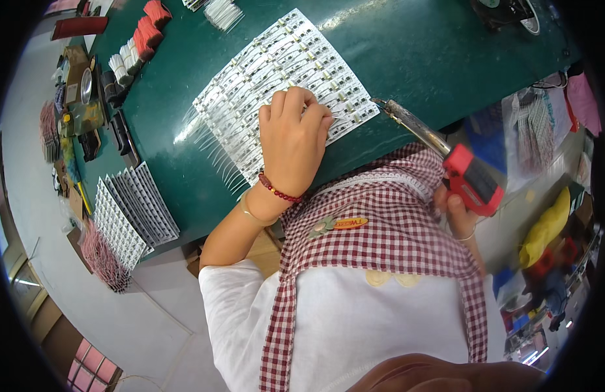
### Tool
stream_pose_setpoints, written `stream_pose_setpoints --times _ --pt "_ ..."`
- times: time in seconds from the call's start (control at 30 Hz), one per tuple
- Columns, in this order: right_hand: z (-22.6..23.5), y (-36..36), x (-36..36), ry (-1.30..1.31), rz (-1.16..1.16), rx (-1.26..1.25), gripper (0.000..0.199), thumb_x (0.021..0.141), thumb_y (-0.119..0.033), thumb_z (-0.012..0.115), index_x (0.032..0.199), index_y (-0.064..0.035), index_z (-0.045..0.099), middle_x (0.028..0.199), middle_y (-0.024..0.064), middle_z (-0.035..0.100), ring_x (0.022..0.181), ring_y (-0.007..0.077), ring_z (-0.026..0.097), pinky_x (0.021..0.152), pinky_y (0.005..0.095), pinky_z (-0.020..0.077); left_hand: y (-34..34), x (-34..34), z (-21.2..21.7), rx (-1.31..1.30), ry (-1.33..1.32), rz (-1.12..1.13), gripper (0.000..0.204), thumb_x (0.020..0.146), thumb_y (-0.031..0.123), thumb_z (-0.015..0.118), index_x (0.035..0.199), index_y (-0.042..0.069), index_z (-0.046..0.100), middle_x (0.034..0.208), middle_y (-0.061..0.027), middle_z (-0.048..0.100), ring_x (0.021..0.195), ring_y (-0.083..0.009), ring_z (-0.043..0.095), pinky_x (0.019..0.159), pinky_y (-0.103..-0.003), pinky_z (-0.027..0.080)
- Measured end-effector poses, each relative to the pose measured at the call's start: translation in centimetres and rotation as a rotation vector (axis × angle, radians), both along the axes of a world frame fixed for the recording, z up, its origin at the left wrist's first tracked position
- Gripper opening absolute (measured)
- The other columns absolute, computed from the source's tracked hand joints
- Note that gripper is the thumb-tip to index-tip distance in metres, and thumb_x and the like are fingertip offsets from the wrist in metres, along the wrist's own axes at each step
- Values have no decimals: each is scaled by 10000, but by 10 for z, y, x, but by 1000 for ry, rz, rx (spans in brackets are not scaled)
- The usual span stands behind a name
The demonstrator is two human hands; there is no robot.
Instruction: The person solders wires onto circuit board panels using a soldering iron, positioning each wire onto the board by hand and applying the tool to make the connections.
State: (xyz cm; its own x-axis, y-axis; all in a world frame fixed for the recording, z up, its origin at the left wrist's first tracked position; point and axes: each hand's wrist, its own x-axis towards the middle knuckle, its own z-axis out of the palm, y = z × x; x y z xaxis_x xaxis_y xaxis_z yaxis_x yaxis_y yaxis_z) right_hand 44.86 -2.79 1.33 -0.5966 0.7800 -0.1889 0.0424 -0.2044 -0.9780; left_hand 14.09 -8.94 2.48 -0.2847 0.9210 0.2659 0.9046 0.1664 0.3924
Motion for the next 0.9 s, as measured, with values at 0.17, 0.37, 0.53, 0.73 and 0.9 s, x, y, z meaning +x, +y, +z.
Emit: stream_pose_setpoints --times 0.17,0.37,0.53,0.73,0.9 --pt "0 2 -1 7 17 -12 394 917 -247 599 1186 17 483 725 65 544 592 107 473 535 247 404 8 1 2 -56 0 -17 101 677 72 723 729 96 640 881 -16 548 831 -230 496 691 -362 354" --pt "2 2 1 -18 -6 -90 280 888 -171 628 1096 2 554 771 59 574 652 93 530 567 251 442 8 -2 -8 -126 12 -82 89 719 41 666 774 53 597 905 -84 544 854 -294 492 730 -405 377" --pt "4 10 -22 -63 -78 55 257 798 -197 743 976 -45 637 890 29 645 831 143 605 773 305 485 11 6 4 16 -49 -177 44 823 37 549 836 -4 540 862 -179 505 857 -370 461 784 -461 364" --pt "31 17 -76 332 -84 -85 308 824 -221 716 1028 -33 584 888 30 628 817 117 587 755 286 469 5 41 28 -20 -484 -126 197 888 116 612 777 -2 501 768 -102 532 700 -229 521 683 -343 430" --pt "25 29 -97 309 -83 217 414 792 -194 682 1124 -39 489 833 57 614 762 172 589 694 316 465 15 57 15 48 -890 -190 58 870 40 626 842 -6 602 832 -80 607 770 -168 549 741 -313 484"
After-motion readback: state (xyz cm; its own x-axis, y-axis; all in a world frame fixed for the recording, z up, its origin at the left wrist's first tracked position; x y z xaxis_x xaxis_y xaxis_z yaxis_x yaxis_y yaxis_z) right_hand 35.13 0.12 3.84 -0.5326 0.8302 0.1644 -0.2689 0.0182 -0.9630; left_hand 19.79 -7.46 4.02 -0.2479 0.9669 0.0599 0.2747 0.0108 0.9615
